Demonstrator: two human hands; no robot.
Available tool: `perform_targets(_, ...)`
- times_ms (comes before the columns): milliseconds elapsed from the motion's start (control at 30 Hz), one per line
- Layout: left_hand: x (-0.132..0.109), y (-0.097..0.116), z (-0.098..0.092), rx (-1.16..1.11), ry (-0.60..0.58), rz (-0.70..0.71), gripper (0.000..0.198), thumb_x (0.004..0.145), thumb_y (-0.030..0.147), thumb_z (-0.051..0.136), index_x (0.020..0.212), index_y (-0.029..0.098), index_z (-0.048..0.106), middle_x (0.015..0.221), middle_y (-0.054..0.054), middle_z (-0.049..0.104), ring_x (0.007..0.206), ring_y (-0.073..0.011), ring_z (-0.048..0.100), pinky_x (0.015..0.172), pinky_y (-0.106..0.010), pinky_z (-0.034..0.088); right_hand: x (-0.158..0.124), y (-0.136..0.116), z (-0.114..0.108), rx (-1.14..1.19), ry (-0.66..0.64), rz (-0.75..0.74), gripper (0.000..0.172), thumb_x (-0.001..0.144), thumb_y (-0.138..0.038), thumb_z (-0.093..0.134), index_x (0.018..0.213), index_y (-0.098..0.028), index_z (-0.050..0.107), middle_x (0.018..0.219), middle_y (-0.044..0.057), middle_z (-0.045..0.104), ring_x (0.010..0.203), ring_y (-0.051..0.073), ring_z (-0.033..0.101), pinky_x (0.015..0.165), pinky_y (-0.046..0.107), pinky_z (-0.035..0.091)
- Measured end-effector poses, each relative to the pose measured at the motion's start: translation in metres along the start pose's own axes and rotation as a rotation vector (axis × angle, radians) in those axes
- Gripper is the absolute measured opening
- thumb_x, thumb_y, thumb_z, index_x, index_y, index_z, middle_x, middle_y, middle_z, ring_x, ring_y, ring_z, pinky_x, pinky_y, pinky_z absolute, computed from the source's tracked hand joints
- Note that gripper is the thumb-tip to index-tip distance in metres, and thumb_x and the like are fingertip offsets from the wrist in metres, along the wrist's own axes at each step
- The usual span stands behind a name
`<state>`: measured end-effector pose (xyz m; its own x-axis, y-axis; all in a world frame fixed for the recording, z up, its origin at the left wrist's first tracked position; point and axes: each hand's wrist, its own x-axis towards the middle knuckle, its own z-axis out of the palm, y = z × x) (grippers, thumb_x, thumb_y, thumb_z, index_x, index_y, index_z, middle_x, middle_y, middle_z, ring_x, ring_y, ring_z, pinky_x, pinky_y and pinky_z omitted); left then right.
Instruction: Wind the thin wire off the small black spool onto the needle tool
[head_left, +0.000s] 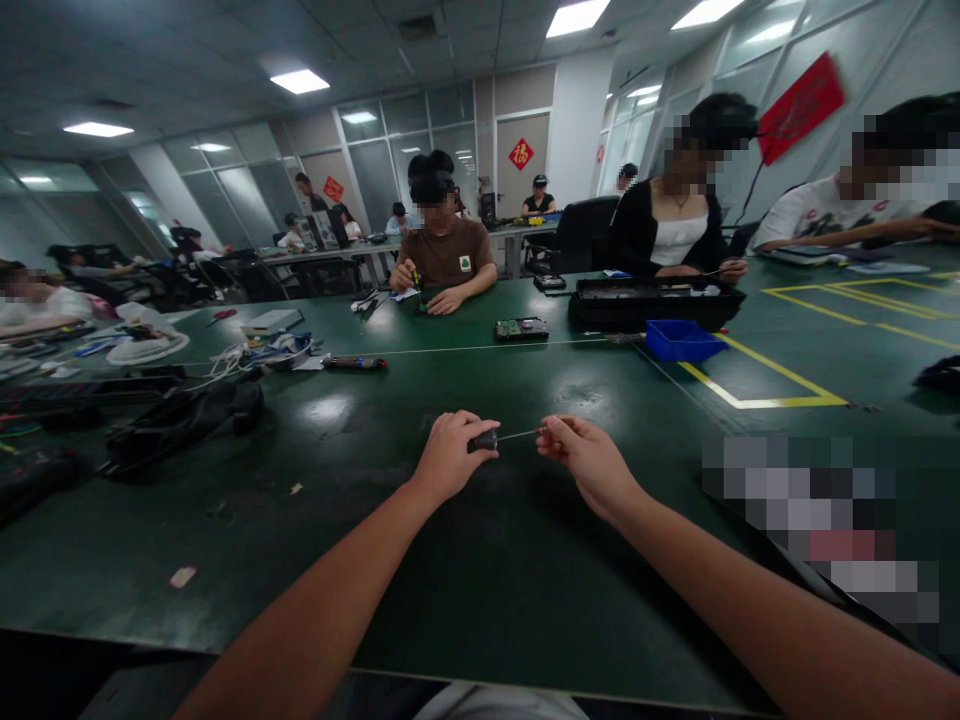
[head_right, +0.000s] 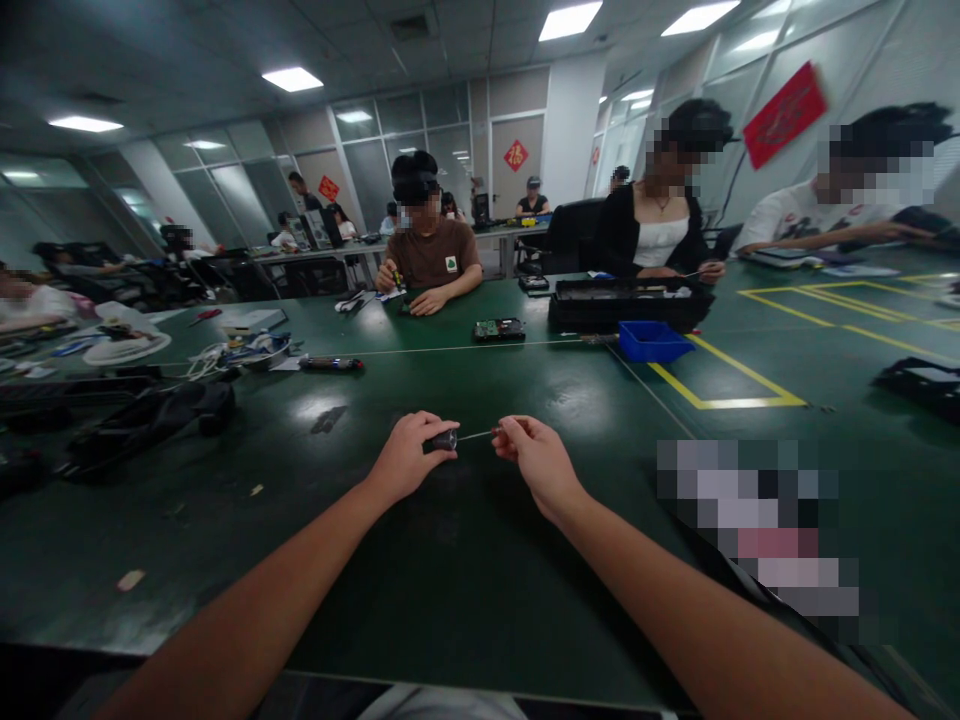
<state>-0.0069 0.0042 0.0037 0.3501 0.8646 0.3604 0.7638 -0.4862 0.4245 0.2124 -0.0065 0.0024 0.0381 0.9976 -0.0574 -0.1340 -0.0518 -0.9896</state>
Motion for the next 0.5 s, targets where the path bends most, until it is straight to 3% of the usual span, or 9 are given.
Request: perform_targets(500, 0.0007, -0.0012, -0.0002, 0.023, 0.003, 0.017, 0.041, 0.081, 0.027, 0.074, 0.122, 0.03, 0.067, 0.108, -0.004, 0.063, 0.104, -0.0243, 0.055, 0.096, -0.044, 0.041, -0.0039, -0.0049, 0.0008, -0.05, 0.001, 0.021, 0.026, 0.086, -0.043, 0.062, 0.084, -0.018, 0.07, 0.078, 0.006, 0.069, 0.07, 0.017, 0.063, 0.073, 0.034, 0.052)
